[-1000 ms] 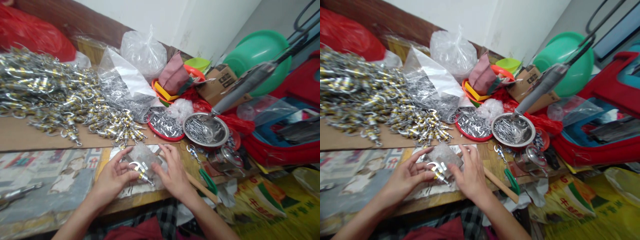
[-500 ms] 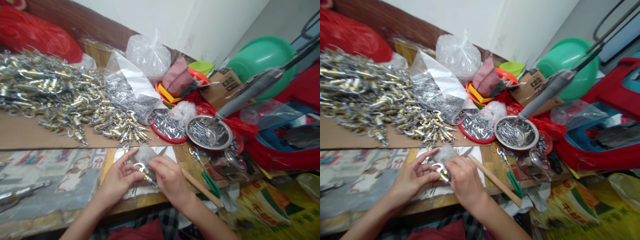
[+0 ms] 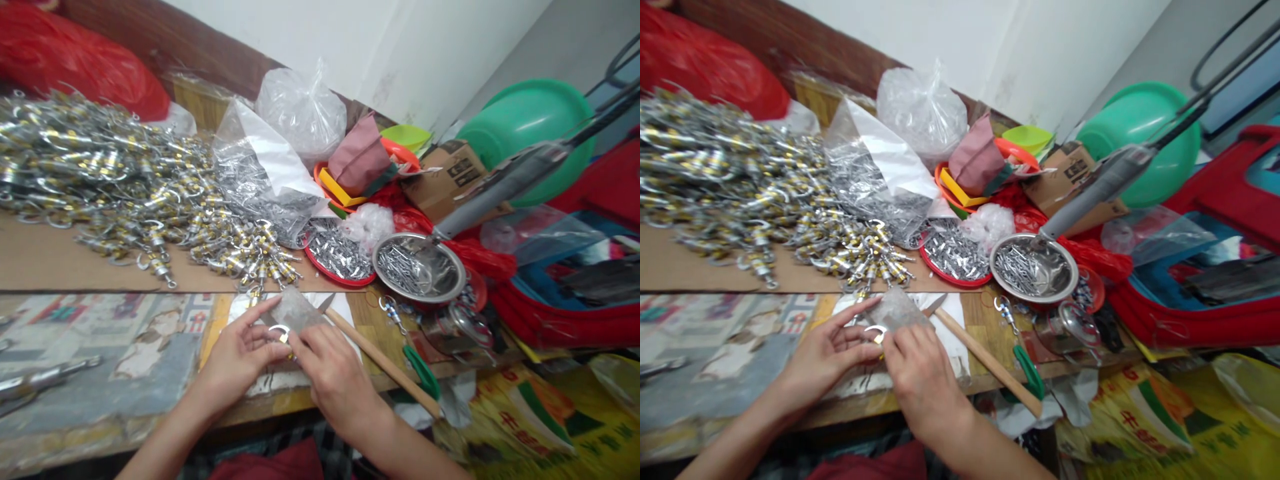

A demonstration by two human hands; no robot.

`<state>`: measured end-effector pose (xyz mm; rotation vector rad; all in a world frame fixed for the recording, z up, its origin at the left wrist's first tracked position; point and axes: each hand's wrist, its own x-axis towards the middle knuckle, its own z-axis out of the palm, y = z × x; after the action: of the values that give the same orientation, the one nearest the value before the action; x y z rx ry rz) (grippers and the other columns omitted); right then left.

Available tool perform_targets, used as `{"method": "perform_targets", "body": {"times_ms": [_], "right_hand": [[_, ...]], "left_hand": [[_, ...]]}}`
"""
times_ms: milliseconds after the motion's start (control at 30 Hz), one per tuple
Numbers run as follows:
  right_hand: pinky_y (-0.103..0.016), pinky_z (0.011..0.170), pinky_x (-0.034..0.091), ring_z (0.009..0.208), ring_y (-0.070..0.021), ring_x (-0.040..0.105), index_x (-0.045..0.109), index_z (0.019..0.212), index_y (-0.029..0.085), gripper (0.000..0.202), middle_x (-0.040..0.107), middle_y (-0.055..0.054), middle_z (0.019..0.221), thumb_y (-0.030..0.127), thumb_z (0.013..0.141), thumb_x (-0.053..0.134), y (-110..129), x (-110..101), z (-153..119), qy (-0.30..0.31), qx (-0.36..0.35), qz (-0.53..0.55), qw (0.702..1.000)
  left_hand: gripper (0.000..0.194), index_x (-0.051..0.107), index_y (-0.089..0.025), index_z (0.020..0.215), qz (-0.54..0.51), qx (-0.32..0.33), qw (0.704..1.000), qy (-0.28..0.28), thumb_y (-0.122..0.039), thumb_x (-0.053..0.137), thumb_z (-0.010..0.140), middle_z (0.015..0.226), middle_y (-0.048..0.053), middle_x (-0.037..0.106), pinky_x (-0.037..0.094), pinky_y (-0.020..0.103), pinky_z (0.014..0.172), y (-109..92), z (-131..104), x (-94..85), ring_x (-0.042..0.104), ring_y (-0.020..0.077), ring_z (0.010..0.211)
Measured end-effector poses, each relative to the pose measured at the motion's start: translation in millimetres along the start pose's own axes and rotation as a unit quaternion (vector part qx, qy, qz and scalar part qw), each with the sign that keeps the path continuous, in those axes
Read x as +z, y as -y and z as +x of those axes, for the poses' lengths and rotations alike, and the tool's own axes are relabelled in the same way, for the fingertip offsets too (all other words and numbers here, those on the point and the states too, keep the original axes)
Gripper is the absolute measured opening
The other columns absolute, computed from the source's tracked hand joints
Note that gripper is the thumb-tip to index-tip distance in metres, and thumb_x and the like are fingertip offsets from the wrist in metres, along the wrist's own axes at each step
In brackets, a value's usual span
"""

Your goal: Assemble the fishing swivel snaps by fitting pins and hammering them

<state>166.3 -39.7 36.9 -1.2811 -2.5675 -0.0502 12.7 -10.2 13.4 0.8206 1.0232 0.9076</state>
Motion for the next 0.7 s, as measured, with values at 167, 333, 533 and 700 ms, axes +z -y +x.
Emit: {"method": "perform_targets", "body": {"times_ms": [167,333,533,700], "right_hand": [[-0.034,0.066,0.039,0.079,-0.0209,0.047,0.052,0.113,0.017,0.039,0.057,-0.008,0.087,0.004,0.081,0.034,-4,3,-8,0.006,0.028,0.022,0.999],[-0.033,0.069,0.042,0.082,-0.0193,0.050,0.055,0.114,0.020,0.040,0.056,-0.008,0.087,0.006,0.082,0.036,-9,8,-16,-0.045,0.059,0.146,0.986],[-0.035,0.079,0.044,0.090,-0.0210,0.054,0.057,0.112,0.019,0.031,0.057,-0.009,0.095,0.020,0.083,0.046,-59,6,-37,-0.096,0.229,0.113,0.962],[-0.035,0.073,0.046,0.082,-0.0222,0.057,0.054,0.111,0.014,0.032,0.057,-0.009,0.086,0.028,0.083,0.046,-87,13,-55,0.095,0.281,0.051,0.954]], "left_hand": [[0.040,0.067,-0.019,0.098,0.088,0.033,0.996,-0.003,-0.021,0.070,0.058,0.076,0.003,0.072,0.049,0.029,0.070,3,2,-3.9,0.064,0.0200,0.073],[0.016,0.074,-0.026,0.075,0.238,0.074,0.968,-0.011,-0.026,0.067,0.061,0.079,0.000,0.074,0.048,0.029,0.074,-2,2,-5.4,0.065,0.0231,0.078],[0.019,0.074,-0.023,0.079,0.281,0.064,0.957,0.014,-0.026,0.064,0.064,0.079,-0.001,0.075,0.048,0.025,0.074,-9,-1,-4.3,0.066,0.0200,0.076],[0.019,0.073,-0.023,0.080,0.283,0.068,0.957,0.010,-0.026,0.064,0.063,0.080,-0.001,0.075,0.048,0.025,0.074,-8,0,-5.0,0.066,0.0202,0.077]]}}
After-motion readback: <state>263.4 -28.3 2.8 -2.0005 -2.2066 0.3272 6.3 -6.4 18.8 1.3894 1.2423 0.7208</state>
